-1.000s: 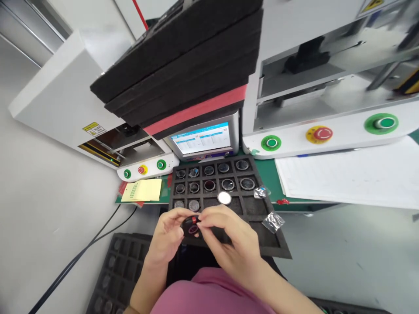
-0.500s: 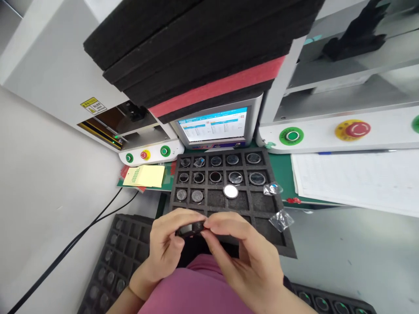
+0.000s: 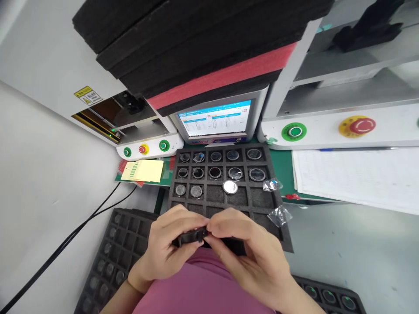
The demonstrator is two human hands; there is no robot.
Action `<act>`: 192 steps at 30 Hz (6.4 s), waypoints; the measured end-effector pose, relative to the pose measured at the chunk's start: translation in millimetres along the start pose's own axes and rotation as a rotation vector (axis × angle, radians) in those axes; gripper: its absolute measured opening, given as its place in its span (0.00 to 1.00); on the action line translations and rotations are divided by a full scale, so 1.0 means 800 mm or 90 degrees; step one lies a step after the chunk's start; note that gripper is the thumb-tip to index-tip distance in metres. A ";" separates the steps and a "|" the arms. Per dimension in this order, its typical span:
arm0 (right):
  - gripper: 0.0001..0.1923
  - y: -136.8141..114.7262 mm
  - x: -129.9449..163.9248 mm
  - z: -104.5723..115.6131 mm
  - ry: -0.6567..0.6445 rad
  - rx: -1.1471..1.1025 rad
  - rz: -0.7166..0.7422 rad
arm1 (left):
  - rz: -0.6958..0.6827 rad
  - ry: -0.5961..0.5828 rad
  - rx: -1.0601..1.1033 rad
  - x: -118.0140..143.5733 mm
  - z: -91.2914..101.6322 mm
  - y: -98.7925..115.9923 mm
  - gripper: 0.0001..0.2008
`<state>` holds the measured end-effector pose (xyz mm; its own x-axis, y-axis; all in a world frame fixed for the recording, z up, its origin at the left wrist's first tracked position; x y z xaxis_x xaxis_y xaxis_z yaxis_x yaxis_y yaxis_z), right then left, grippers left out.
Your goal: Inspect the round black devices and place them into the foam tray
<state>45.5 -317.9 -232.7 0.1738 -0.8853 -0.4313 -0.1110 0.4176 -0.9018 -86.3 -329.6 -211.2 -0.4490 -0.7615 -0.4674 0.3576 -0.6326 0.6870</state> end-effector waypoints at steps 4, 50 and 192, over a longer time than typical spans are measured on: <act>0.19 -0.006 -0.001 0.003 0.017 -0.009 0.012 | -0.008 -0.003 0.004 -0.001 -0.001 0.001 0.10; 0.16 0.062 0.023 -0.038 0.024 -0.270 -0.399 | -0.052 0.182 -0.318 -0.009 0.002 -0.002 0.13; 0.12 0.021 0.025 0.039 0.328 -0.079 -0.093 | 0.239 0.184 0.355 -0.008 -0.051 -0.074 0.09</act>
<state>77.4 -322.3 -257.3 -0.3020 -0.9308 -0.2059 -0.2417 0.2837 -0.9279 -71.1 -293.4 -271.8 -0.1157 -0.9686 -0.2200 -0.0599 -0.2143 0.9749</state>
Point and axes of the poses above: each hand's wrist, its own x-axis away from the middle knuckle, its own z-axis out of the back of the hand, y = z × x, the point moved 8 cm from there along -x, towards the middle knuckle, and after that the axes turned 7 degrees about -z, right-handed, at the moved point
